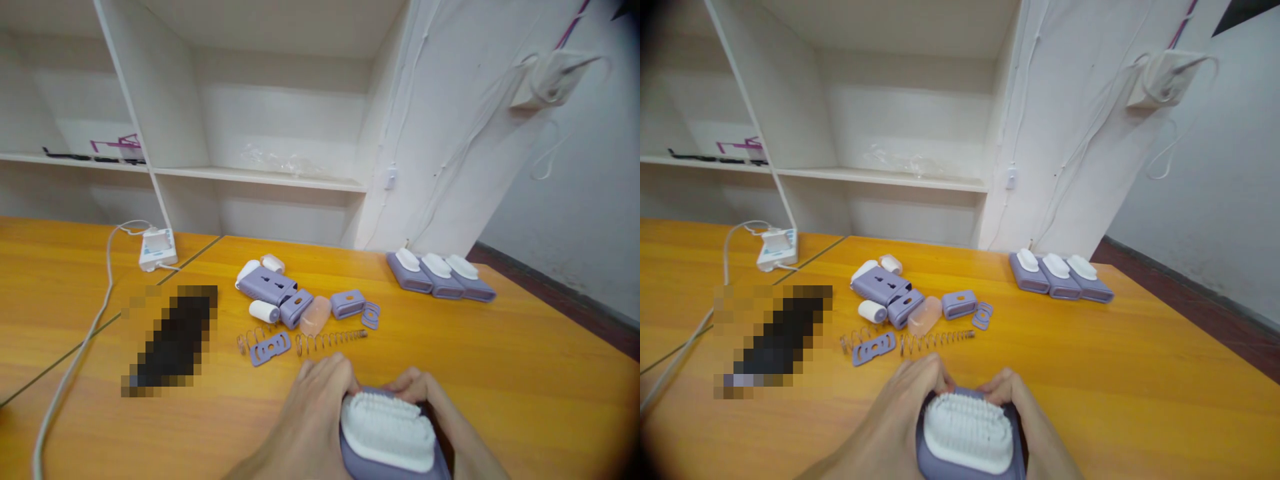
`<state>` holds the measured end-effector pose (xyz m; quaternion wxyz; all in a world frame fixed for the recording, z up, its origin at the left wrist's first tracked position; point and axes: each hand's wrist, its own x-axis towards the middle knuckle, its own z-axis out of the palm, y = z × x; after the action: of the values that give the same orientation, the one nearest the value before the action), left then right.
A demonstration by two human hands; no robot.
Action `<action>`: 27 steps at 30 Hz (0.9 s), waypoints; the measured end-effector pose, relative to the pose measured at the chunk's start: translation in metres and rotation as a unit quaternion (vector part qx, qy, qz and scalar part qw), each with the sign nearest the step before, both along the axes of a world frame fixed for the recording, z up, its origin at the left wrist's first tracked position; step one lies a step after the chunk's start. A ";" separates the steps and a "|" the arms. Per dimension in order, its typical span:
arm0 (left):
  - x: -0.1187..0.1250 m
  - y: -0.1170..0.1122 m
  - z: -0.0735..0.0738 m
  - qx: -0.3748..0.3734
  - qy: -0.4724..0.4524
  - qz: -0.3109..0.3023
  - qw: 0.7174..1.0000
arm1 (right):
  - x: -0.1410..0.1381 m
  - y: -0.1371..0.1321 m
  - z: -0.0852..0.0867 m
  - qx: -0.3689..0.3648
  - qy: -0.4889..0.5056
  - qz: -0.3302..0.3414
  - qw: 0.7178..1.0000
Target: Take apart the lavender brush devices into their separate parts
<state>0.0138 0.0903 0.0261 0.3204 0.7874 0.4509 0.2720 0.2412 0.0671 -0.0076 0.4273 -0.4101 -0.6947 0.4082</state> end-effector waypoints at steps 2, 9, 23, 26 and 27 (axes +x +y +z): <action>0.000 -0.003 0.006 -0.004 -0.005 -0.007 1.000 | 0.001 -0.001 0.000 -0.005 -0.009 -0.013 1.000; 0.003 -0.014 0.022 -0.025 -0.005 0.023 0.999 | -0.001 -0.013 0.023 -0.059 -0.056 -0.018 0.997; 0.014 -0.027 0.027 -0.360 -0.348 0.011 0.866 | 0.021 -0.004 0.048 -0.096 0.069 -0.046 0.992; 0.014 -0.029 0.033 -0.377 -0.360 0.004 0.853 | 0.018 -0.019 0.044 -0.106 0.022 -0.097 0.989; 0.014 -0.030 0.035 -0.377 -0.359 0.001 0.854 | 0.016 -0.024 0.042 -0.118 -0.005 -0.121 0.986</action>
<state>0.0275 0.0608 0.0606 0.7320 0.4533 0.3730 0.3457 0.2571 0.0431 0.0347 0.4188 -0.5410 -0.5890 0.4302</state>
